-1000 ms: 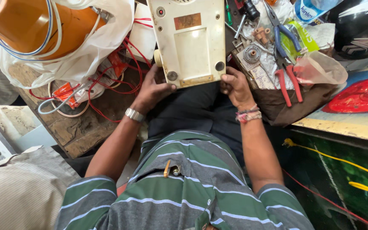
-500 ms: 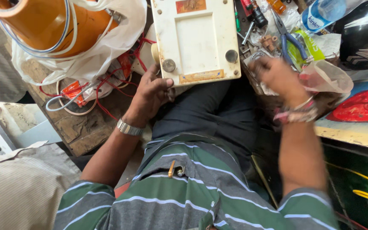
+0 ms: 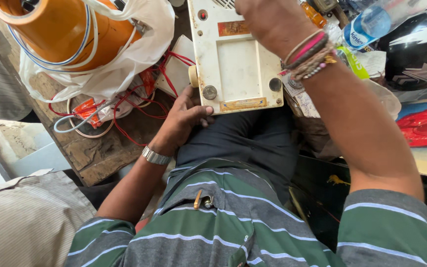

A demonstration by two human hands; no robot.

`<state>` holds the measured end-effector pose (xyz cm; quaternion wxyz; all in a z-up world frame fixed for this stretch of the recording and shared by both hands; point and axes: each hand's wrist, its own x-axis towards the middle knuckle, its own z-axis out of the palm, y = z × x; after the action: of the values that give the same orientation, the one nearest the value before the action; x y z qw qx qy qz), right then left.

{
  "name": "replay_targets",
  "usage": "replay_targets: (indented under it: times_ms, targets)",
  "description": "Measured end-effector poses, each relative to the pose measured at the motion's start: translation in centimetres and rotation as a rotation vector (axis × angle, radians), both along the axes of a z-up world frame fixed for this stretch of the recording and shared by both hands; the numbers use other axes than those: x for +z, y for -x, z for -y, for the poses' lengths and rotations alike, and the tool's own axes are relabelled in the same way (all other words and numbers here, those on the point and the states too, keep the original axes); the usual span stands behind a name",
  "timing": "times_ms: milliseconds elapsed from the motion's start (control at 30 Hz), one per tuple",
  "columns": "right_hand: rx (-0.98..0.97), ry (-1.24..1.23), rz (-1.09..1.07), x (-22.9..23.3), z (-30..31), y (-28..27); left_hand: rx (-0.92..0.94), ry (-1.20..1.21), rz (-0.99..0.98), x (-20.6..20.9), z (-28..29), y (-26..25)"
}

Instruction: The person disassembles a white plastic appliance housing using a screwdriver, then handles a white electrical socket box. They use the screwdriver to open the socket box and manipulate the internal wiring and components.

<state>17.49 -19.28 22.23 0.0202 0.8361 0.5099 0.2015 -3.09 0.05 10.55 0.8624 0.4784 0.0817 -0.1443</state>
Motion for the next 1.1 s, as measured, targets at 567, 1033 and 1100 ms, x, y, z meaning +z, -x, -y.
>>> replay_targets:
  times_ms: [567,1033,1100]
  targets:
    - [0.247,-0.534,-0.771,-1.3,-3.4,0.3,-0.038,0.015,0.001,1.7,-0.5,-0.1]
    - [0.265,-0.534,-0.817,-2.5,-4.1,0.4,-0.035,0.023,0.031,2.2,-0.5,-0.2]
    - [0.290,-0.522,-0.746,-2.5,-3.8,0.5,-0.037,0.036,0.025,2.2,-0.5,-0.2]
